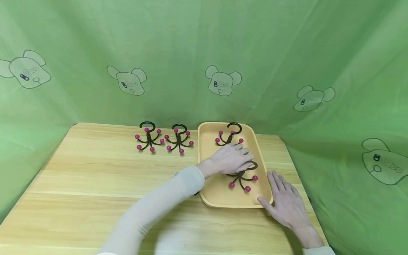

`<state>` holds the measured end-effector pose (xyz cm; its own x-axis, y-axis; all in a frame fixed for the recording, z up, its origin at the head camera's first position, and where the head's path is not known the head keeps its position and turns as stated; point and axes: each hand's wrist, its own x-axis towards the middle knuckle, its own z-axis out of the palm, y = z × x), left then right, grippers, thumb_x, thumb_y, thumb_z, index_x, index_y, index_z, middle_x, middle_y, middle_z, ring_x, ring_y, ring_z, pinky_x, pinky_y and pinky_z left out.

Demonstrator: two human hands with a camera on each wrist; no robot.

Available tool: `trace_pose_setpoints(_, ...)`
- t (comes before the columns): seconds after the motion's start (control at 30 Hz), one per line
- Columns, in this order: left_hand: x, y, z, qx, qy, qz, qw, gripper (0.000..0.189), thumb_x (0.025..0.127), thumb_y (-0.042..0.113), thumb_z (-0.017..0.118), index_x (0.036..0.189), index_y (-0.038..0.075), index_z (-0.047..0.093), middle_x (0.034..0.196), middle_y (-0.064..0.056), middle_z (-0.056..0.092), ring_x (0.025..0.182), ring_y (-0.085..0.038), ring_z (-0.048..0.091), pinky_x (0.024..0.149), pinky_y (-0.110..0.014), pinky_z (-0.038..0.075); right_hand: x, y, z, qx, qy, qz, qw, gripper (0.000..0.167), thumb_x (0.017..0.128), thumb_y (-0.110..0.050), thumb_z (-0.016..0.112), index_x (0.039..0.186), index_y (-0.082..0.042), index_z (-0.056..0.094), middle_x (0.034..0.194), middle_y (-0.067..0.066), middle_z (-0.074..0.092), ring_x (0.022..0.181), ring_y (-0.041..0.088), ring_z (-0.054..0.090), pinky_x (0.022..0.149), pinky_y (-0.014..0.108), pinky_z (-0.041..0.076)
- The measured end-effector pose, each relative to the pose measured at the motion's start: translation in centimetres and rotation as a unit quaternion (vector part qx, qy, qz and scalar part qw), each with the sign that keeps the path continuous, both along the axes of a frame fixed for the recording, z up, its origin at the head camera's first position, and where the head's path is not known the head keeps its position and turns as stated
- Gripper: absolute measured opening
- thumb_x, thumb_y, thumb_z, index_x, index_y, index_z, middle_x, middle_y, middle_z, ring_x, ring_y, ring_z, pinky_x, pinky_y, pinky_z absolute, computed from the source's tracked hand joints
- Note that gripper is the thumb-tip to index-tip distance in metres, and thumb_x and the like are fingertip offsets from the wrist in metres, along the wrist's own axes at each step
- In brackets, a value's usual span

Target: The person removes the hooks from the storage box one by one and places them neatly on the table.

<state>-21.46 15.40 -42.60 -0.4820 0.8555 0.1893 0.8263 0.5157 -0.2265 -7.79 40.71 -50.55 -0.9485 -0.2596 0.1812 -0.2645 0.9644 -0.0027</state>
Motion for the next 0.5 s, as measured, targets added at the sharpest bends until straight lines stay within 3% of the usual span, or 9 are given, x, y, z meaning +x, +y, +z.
trace_pose_setpoints(0.5,0.1,-2.6,1.1,0.02,0.006,-0.001,0.9998,0.039,0.115,0.049,0.031,0.131,0.03,0.061,0.131,0.008,0.067,0.123,-0.015,0.066,0.099,-0.032,0.058,0.1,-0.1,0.0,-0.001,0.002,0.0,1.0,0.098,0.098,-0.057,0.063,0.169,-0.009,0.018,0.17,0.023,0.035,0.143,0.052,0.046,0.111,0.067,0.04)
